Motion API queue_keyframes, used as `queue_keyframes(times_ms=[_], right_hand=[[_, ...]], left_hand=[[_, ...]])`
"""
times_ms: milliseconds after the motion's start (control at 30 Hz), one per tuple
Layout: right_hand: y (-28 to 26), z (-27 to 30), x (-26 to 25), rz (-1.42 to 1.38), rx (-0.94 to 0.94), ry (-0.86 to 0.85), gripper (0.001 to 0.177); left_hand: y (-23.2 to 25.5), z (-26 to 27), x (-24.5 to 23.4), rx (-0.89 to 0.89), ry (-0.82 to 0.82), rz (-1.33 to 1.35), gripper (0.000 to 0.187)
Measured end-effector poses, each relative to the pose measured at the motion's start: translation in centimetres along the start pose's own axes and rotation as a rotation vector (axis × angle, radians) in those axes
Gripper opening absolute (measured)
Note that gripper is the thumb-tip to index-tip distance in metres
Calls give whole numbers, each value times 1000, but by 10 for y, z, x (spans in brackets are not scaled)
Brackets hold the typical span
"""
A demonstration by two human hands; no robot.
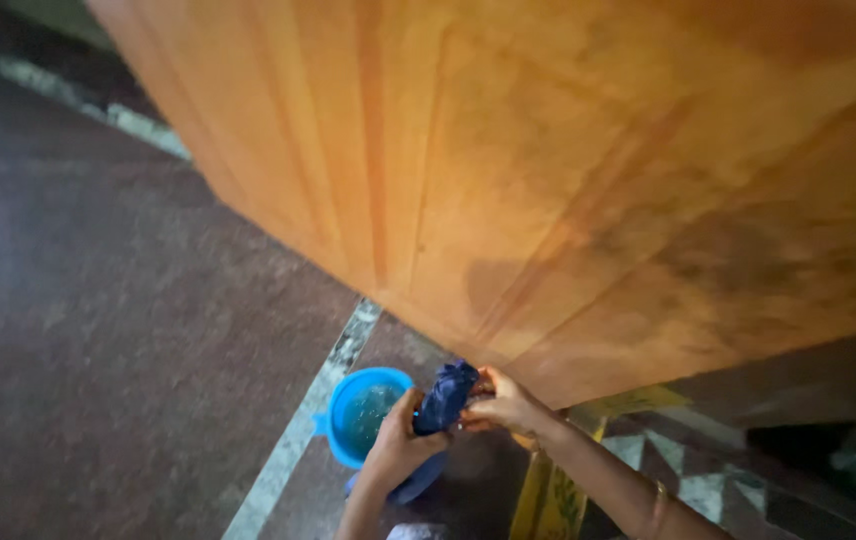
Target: The person wipes a wooden door with a blue cloth, focusing on the handle and latch area. They repeatedly dip the cloth into a blue cup of water and continue wiping the door surface and hardware.
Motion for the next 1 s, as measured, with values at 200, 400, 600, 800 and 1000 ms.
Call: queue_keyframes(times_ms=[200,400,600,800,1000], right_hand=[[-49,80,-70,-18,-270,55,44],[-84,156,-100,55,-478,18,65],[-145,227,-111,486,-652,260,23],[-225,283,-54,442,-816,316,43],[-244,294,-93,790,-564,539,30]], left_hand=[[111,35,34,50,-133,569,50],[133,41,66,141,-143,581,25],[204,46,51,193,24,825,25],[295,62,30,429,109,466,23],[356,60,14,353,28,594,25]])
Point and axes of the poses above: each hand's wrist, its own z-axis away from the middle knuckle, its own x-axis out of the palm, y = z × x, the point moved 1 cm from there along -z, towards the middle knuckle, and after that the axes turned 7 degrees about y, right-handed, at the moved point
